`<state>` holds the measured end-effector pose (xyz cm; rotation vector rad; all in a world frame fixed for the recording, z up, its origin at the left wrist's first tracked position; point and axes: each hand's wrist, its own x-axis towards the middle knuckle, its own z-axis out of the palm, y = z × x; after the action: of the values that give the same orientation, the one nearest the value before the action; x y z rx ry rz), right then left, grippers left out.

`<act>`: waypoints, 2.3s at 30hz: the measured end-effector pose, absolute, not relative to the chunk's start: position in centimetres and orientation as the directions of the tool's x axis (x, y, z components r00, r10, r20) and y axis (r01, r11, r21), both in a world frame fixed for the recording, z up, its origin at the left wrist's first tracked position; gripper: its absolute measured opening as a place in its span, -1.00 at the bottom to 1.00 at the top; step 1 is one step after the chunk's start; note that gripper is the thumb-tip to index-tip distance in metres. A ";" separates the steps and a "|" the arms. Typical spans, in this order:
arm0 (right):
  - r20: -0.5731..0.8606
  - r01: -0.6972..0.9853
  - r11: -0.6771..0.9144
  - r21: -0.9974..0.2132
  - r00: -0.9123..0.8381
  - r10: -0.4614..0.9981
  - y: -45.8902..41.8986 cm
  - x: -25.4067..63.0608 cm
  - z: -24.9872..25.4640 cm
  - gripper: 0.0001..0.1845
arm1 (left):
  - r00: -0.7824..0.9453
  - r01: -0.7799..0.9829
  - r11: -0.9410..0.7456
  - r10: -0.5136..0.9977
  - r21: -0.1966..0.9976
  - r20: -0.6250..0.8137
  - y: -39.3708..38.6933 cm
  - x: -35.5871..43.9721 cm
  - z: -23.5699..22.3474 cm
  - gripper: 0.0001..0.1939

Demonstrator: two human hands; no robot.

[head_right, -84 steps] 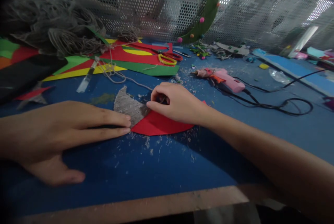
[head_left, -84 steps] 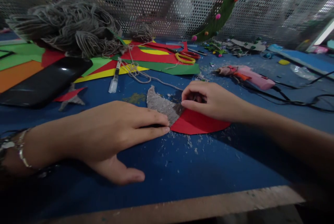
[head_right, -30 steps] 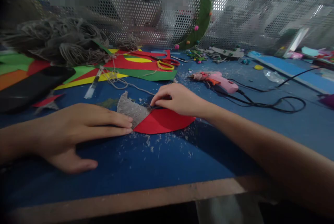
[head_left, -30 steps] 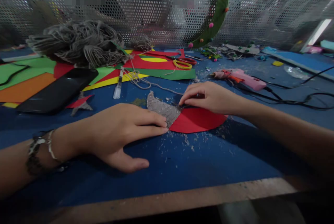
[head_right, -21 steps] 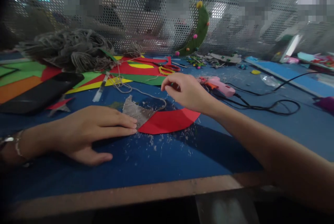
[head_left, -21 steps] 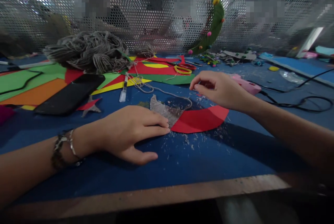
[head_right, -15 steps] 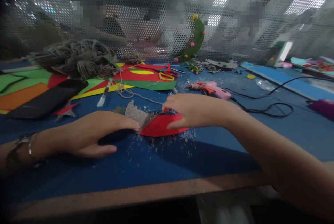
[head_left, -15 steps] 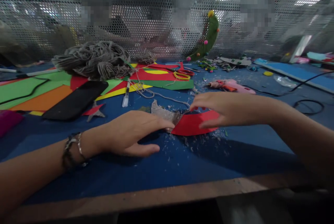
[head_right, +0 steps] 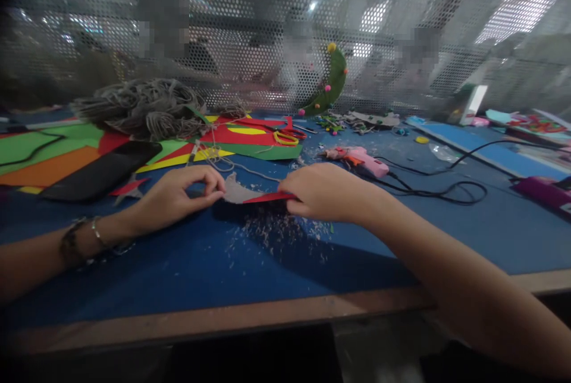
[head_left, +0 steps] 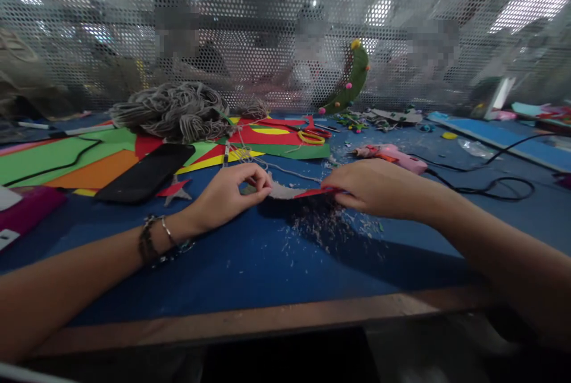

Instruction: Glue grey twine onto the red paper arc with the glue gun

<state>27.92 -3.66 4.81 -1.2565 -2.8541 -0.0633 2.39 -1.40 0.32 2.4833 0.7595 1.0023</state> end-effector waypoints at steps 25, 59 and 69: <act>0.005 0.198 0.076 -0.977 -0.338 0.941 -6.7 23.5 6.8 -0.79 | 0.337 0.265 -0.643 0.760 0.718 0.556 0.1 2.1 -0.6 -0.56; 0.156 0.979 0.041 0.202 -0.073 0.985 1.2 41.0 3.6 -0.65 | 0.857 0.421 -0.864 0.479 0.275 0.192 -1.8 1.9 -0.2 -0.41; 0.410 0.999 -0.037 0.024 0.024 0.912 -0.5 37.2 5.0 -0.58 | 0.878 0.402 -0.888 0.443 0.223 0.182 -1.3 1.7 -1.2 -0.38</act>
<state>37.21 -0.48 4.98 -2.0323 -1.9686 -0.4613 1.66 -1.33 -1.16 2.8698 0.6520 0.3410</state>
